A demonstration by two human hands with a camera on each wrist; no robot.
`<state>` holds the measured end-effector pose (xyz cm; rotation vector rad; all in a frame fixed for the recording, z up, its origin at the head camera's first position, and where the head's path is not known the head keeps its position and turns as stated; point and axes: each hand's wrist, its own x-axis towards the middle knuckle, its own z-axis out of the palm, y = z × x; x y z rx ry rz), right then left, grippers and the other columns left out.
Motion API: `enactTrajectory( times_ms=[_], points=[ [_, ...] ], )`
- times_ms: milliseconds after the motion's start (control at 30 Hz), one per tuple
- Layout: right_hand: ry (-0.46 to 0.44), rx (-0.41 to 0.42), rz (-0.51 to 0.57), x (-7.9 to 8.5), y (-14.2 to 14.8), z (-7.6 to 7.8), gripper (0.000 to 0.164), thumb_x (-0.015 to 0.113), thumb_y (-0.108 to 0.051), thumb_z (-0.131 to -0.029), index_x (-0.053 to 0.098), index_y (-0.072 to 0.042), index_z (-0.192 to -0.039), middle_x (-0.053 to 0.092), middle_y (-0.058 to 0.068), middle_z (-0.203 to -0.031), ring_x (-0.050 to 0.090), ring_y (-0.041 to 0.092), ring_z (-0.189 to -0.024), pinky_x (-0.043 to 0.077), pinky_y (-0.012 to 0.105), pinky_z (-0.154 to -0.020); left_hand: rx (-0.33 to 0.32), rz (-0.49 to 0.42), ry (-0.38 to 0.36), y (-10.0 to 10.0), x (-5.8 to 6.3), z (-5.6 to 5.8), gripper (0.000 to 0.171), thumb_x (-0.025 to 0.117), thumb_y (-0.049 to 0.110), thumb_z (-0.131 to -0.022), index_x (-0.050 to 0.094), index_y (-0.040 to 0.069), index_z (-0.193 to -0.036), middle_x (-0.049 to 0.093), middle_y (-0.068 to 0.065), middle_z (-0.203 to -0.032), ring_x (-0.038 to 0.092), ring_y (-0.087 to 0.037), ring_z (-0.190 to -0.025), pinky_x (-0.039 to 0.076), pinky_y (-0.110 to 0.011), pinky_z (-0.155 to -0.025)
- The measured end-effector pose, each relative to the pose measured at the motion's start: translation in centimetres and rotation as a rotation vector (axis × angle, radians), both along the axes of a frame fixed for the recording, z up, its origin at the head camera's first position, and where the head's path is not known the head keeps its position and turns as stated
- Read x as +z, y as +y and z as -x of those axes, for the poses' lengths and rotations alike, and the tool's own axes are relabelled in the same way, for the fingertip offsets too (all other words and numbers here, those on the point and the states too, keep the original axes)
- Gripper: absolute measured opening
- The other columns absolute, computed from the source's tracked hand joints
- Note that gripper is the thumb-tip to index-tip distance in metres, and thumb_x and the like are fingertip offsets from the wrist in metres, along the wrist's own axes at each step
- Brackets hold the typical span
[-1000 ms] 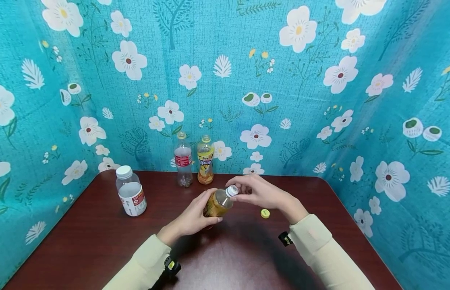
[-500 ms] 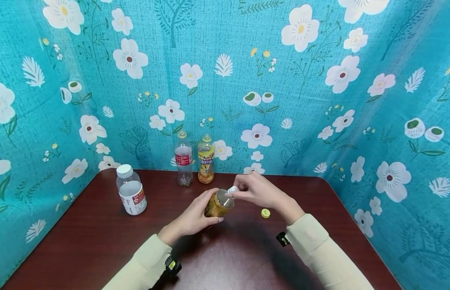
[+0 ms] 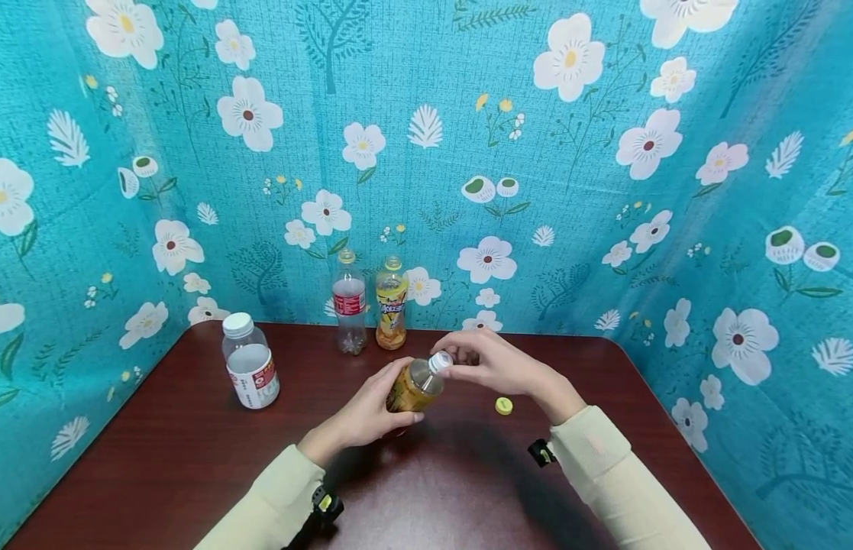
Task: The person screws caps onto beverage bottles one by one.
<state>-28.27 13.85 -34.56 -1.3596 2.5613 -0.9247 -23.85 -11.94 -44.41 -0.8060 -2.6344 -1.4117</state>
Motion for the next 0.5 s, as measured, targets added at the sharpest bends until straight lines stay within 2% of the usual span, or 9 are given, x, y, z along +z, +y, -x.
enactTrajectory(
  times_ms=[133, 267, 367, 433, 500],
  points=[
    [0.015, -0.032, -0.002, 0.04, -0.18, -0.02, 0.023, 0.071, -0.033, -0.098, 0.071, -0.02, -0.117, 0.065, -0.01, -0.092, 0.057, 0.014, -0.084, 0.053, 0.033, -0.07, -0.003, -0.006, -0.005, 0.11, 0.13, -0.1, 0.082, 0.086, 0.027, -0.085, 0.04, 0.02, -0.151, 0.056, -0.001, -0.136, 0.056, -0.017, -0.117, 0.049, -0.044, -0.1],
    [0.124, -0.07, -0.008, 0.06, -0.67, 0.01, 0.019, 0.073, -0.038, -0.096, 0.07, -0.02, -0.099, 0.06, -0.012, -0.075, 0.052, 0.011, -0.07, 0.045, 0.026, -0.058, 0.002, -0.005, -0.01, 0.21, 0.3, -0.23, 0.082, 0.086, 0.028, -0.085, 0.039, 0.021, -0.152, 0.056, -0.001, -0.135, 0.056, -0.017, -0.117, 0.049, -0.044, -0.1],
    [0.21, -0.117, -0.03, -0.05, -0.92, 0.04, 0.026, 0.072, -0.046, -0.094, 0.066, -0.022, -0.087, 0.053, -0.012, -0.066, 0.047, 0.009, -0.063, 0.04, 0.025, -0.052, 0.006, -0.002, -0.008, 0.2, 0.39, -0.3, 0.082, 0.086, 0.028, -0.084, 0.039, 0.022, -0.151, 0.056, 0.0, -0.136, 0.056, -0.017, -0.118, 0.049, -0.044, -0.101],
    [0.231, -0.136, -0.045, -0.15, -0.94, 0.08, 0.027, 0.071, -0.05, -0.094, 0.067, -0.024, -0.088, 0.051, -0.012, -0.065, 0.046, 0.009, -0.063, 0.039, 0.024, -0.052, 0.008, -0.002, -0.009, 0.16, 0.4, -0.32, 0.082, 0.086, 0.028, -0.084, 0.039, 0.022, -0.151, 0.056, -0.001, -0.136, 0.056, -0.018, -0.118, 0.049, -0.044, -0.101],
    [0.215, -0.134, -0.049, -0.2, -0.83, 0.11, 0.027, 0.071, -0.052, -0.093, 0.07, -0.025, -0.096, 0.052, -0.012, -0.067, 0.048, 0.009, -0.064, 0.041, 0.025, -0.054, 0.01, -0.002, -0.012, 0.12, 0.39, -0.3, 0.082, 0.086, 0.027, -0.084, 0.039, 0.022, -0.151, 0.056, 0.0, -0.136, 0.056, -0.018, -0.118, 0.049, -0.045, -0.101]
  ],
)
